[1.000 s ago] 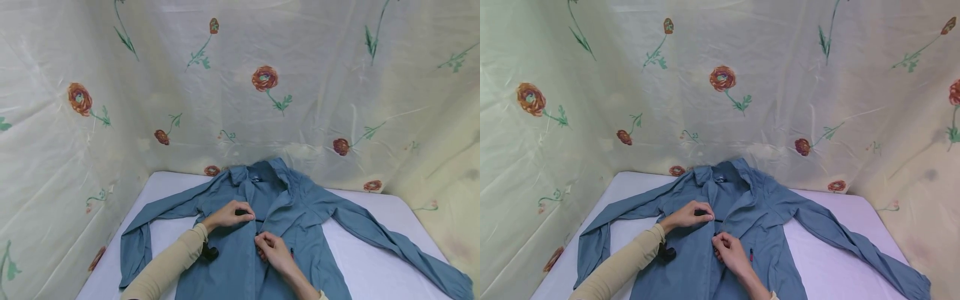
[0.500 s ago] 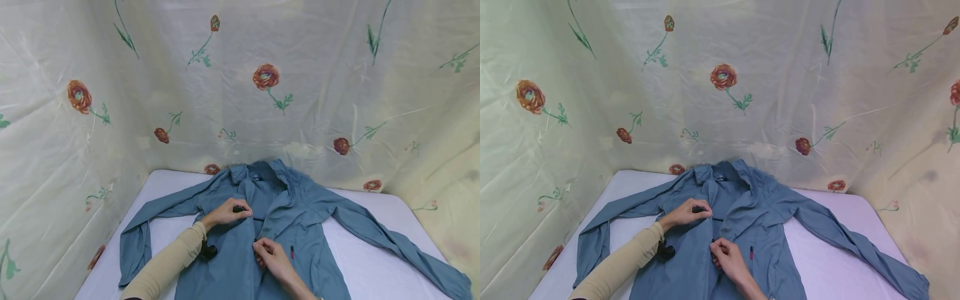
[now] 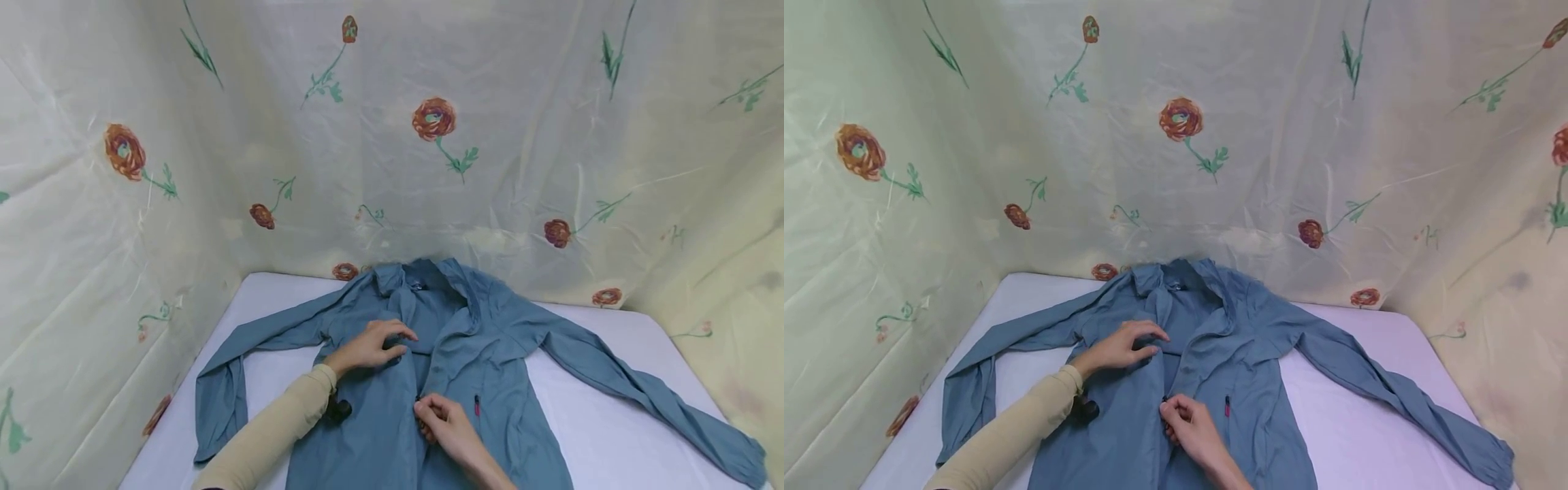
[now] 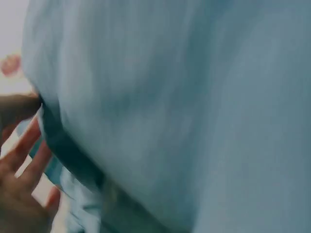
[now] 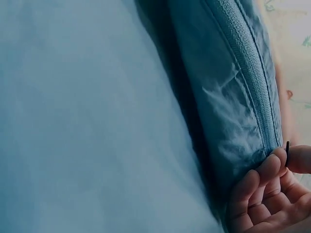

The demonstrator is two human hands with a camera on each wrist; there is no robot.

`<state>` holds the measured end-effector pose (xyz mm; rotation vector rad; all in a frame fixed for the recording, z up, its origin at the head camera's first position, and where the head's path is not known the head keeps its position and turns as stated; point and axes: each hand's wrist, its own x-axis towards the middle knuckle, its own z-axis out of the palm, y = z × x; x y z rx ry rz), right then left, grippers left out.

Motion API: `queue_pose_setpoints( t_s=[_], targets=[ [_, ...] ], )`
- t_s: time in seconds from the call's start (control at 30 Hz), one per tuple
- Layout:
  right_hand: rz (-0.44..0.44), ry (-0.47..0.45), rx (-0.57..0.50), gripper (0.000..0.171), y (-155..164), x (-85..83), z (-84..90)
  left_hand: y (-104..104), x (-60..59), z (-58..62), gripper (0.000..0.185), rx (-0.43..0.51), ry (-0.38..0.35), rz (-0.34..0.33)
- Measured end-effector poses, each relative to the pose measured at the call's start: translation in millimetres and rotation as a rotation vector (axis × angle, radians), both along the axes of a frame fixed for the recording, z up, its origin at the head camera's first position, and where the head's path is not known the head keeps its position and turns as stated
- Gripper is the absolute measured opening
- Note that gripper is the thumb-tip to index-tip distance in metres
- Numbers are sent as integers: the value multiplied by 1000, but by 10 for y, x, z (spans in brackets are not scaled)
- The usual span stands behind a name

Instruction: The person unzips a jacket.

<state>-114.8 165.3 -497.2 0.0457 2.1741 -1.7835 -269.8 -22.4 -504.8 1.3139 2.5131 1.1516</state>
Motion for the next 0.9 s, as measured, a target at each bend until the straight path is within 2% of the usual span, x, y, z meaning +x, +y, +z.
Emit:
queue_pose_setpoints(
  t_s=[0.07,0.1,0.2,0.3,0.4,0.5,0.63,0.73,0.9],
  targets=[
    [-5,4,0,26,-3,-10,-4,-6,130,88,20,-13,69,22],
    [-10,9,-1,26,-4,-17,-8,-11,202,126,21,-14,81,15],
    [-28,22,-3,27,-10,-37,-13,-35,422,164,22,-54,66,-51],
    [-36,40,1,28,-17,-34,-17,-48,600,82,26,-109,18,-84],
    [-32,51,13,28,-24,5,-45,-38,727,-44,25,-83,-50,-27],
    [-25,52,16,28,-16,44,-81,-1,786,-145,21,0,-135,36],
    [0,40,10,29,-8,78,-113,38,816,-211,18,108,-272,46],
    [16,29,1,30,0,68,-102,59,814,-182,17,177,-361,41],
    [40,47,11,28,22,19,-25,78,734,-79,16,218,-409,79]
  ],
)
